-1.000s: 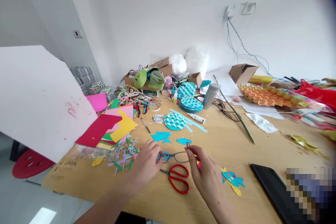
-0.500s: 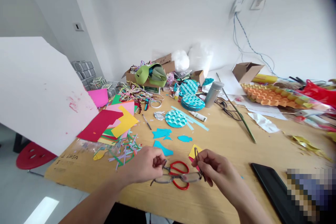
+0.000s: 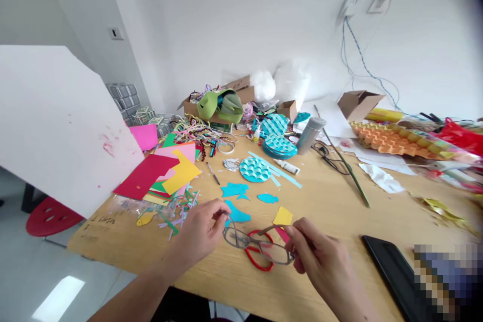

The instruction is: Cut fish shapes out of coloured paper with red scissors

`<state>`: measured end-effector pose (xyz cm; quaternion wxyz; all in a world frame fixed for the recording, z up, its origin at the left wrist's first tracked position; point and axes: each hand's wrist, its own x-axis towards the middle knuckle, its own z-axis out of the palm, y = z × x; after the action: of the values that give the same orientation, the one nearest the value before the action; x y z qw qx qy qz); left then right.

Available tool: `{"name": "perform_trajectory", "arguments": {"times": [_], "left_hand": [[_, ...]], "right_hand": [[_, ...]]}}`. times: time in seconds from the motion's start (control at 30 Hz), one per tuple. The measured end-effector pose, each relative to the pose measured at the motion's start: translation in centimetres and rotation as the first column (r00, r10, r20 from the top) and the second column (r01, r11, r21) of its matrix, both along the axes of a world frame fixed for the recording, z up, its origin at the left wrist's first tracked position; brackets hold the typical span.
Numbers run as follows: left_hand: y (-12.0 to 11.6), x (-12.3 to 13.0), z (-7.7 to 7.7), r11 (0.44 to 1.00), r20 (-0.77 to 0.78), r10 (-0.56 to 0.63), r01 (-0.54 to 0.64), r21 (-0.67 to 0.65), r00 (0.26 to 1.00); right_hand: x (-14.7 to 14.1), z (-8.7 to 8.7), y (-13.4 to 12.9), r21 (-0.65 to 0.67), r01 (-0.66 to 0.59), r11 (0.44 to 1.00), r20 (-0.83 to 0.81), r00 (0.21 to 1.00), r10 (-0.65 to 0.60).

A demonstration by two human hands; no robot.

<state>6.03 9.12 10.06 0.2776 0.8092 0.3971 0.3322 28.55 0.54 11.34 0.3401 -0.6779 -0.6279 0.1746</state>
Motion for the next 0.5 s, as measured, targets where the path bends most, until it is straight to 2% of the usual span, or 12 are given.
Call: {"name": "perform_trajectory", "arguments": {"times": [0.1,0.27,0.37,0.5], "left_hand": [[-0.4,-0.1,0.1,0.999,0.023,0.035,-0.036,0.041,0.999],[-0.8,-0.4,0.6,0.99,0.009,0.029,-0.03,0.137,1.0],[-0.9,-0.8,1.2,0.997,0.038,0.043,-0.046,0.07,0.998],[-1.0,-1.0,2.1,0.991,0.163,0.087,-0.068,-0.118,0.983]], "right_hand": [[-0.1,0.1,-0.2,0.1,-0.027,0.995,0.112,0.994,0.015],[0.4,0.5,-0.3,0.199,-0.204,0.959,0.401,0.909,0.11],[0.7,1.0,-0.5,0.214,-0.287,0.934,0.526,0.839,0.138],[0.7,1.5,-0.8,0.227,-0.344,0.911,0.628,0.767,0.133]]}}
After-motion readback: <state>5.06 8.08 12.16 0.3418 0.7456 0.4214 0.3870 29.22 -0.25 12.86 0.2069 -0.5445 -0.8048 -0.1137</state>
